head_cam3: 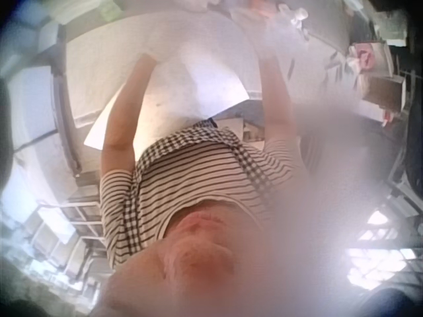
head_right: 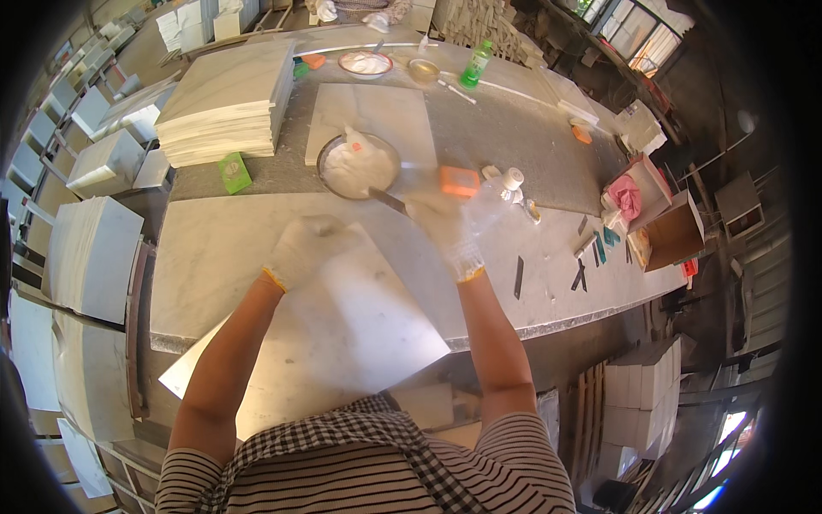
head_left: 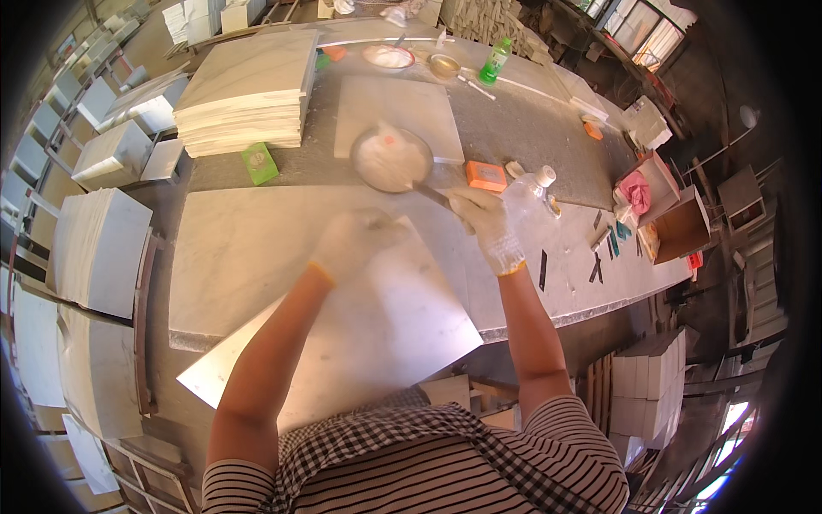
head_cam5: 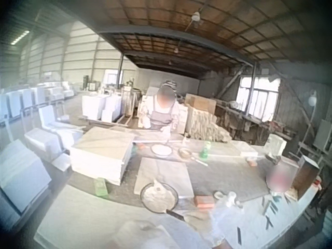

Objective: The person picks up a white rectangular board from a stack, places it on a workbench, and uses a brush to apply a white paste from a metal bowl onto the board's surface. The person repeatedly dips the brush into the bowl and spreads the paste across the board.

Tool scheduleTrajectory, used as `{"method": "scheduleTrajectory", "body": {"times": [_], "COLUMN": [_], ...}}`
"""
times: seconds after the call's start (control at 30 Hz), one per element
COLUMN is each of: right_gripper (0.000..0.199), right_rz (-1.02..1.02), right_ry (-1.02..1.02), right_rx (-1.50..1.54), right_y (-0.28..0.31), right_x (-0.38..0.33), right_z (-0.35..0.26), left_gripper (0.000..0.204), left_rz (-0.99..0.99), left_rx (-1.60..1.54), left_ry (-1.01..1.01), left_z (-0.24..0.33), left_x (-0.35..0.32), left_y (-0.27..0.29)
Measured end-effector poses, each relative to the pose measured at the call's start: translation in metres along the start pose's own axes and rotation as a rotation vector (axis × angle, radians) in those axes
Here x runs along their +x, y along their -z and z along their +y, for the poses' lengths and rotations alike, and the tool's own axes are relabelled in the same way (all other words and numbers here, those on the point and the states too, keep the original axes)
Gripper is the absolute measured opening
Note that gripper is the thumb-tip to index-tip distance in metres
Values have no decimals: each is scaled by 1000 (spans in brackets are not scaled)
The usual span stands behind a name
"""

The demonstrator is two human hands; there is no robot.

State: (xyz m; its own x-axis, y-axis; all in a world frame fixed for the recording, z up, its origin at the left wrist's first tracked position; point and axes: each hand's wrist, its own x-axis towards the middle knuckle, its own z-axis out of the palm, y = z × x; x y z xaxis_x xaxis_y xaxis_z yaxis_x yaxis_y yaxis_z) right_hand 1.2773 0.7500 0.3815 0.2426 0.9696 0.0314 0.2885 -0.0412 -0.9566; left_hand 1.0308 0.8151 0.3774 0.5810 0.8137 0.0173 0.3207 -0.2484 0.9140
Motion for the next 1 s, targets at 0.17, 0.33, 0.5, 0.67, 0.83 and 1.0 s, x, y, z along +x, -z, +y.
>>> {"method": "scheduleTrajectory", "body": {"times": [0.17,0.33,0.5,0.67,0.83,1.0], "right_gripper": [22,21,20,17,15,16], "right_rz": [41,48,46,98,116,132], "right_ry": [49,32,98,170,181,133], "right_rx": [-31,-46,-119,-155,-121,-124], "right_y": [-3,-8,-8,-10,-13,-9], "right_x": [-34,-48,-52,-51,-50,-48], "right_z": [-22,-29,-33,-31,-31,-27], "left_gripper": [32,38,37,38,39,34], "left_rz": [-23,-79,-93,-81,-83,-53], "left_rx": [-43,15,2,12,9,-39], "left_ry": [41,104,103,133,125,110], "left_z": [0,4,3,5,5,3], "left_x": [0,1,2,1,2,2], "left_y": [0,5,6,6,6,4]}}
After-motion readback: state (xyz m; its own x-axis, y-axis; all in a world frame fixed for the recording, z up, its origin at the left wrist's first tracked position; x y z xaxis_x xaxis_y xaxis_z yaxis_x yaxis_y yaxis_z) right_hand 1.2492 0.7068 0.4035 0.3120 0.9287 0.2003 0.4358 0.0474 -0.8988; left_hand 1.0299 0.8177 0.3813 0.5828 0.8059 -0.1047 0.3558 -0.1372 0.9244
